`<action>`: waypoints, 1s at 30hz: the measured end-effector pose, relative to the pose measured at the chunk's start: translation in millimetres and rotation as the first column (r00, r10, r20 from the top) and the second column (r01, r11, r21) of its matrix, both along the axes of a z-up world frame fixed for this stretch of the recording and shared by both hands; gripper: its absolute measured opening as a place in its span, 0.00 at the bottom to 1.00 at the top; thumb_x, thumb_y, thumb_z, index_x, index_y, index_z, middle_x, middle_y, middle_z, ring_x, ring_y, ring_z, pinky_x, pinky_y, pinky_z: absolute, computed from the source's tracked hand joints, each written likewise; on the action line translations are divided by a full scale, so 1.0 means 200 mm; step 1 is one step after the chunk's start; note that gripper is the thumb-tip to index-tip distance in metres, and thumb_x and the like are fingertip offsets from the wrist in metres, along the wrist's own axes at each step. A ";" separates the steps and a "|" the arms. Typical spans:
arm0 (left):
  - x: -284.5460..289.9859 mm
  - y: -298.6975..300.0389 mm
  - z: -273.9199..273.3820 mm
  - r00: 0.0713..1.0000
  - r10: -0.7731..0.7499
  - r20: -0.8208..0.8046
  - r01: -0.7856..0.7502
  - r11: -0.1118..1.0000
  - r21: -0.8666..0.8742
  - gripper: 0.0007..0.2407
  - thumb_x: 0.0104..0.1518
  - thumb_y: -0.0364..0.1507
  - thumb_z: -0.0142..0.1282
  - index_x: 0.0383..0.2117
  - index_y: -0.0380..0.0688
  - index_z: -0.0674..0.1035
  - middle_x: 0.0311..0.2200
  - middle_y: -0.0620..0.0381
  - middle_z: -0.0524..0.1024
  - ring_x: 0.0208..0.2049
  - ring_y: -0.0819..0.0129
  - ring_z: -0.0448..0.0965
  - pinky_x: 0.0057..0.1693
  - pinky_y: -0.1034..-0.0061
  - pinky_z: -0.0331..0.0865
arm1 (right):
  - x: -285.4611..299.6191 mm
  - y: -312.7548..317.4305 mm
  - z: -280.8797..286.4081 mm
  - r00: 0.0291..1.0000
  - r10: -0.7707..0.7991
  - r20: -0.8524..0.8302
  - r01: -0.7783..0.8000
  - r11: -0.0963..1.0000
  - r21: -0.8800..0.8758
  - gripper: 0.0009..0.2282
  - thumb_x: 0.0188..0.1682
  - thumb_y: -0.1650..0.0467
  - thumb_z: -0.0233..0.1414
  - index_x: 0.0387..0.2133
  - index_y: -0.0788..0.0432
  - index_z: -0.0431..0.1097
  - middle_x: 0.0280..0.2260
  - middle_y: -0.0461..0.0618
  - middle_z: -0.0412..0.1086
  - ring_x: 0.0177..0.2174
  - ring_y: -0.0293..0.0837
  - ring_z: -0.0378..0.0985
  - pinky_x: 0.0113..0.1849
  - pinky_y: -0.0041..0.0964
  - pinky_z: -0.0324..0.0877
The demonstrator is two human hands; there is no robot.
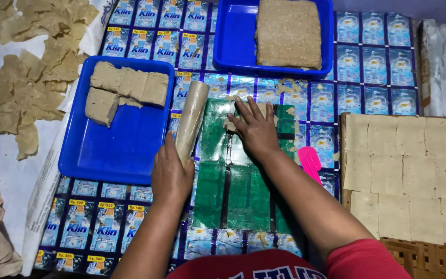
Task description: Shaping and cutting dough into rectangular pieces using a rolling pin and a plastic scraper.
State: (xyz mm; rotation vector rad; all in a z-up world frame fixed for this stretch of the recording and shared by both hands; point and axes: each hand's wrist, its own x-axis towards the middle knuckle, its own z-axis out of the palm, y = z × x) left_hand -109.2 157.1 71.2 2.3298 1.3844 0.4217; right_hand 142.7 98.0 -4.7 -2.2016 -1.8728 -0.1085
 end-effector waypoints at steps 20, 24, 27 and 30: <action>0.66 0.33 0.12 0.719 -0.694 -0.049 0.691 0.705 0.160 0.24 0.47 0.42 0.69 0.45 0.41 0.76 0.38 0.46 0.80 0.42 0.47 0.79 0.47 0.55 0.71 | 0.41 -0.18 0.34 0.996 -0.089 0.029 0.079 0.968 0.239 0.12 0.57 0.66 0.53 0.25 0.57 0.74 0.26 0.52 0.74 0.27 0.54 0.78 0.29 0.49 0.72; 0.62 0.36 -0.01 0.731 -0.678 -0.073 0.669 0.693 0.267 0.26 0.42 0.52 0.64 0.30 0.38 0.77 0.30 0.45 0.79 0.36 0.49 0.80 0.43 0.57 0.73 | 0.39 -0.20 0.24 0.990 -0.130 -0.052 0.138 0.975 0.177 0.10 0.56 0.67 0.50 0.28 0.57 0.75 0.26 0.53 0.74 0.26 0.56 0.77 0.27 0.51 0.71; 0.65 0.35 -0.03 0.779 -0.627 -0.017 0.610 0.750 0.254 0.19 0.58 0.46 0.58 0.31 0.39 0.78 0.30 0.46 0.80 0.35 0.49 0.81 0.40 0.56 0.72 | 0.40 -0.19 0.25 0.988 -0.121 -0.099 0.133 0.984 0.122 0.12 0.58 0.67 0.48 0.28 0.57 0.74 0.27 0.53 0.75 0.28 0.57 0.78 0.29 0.53 0.71; 0.65 0.38 -0.13 0.801 -0.598 0.021 0.578 0.783 0.228 0.12 0.65 0.37 0.49 0.30 0.41 0.77 0.29 0.48 0.79 0.34 0.50 0.80 0.41 0.55 0.72 | 0.41 -0.18 0.23 0.976 -0.164 -0.142 0.173 0.983 0.057 0.12 0.57 0.66 0.47 0.28 0.57 0.75 0.27 0.55 0.75 0.27 0.59 0.77 0.29 0.56 0.71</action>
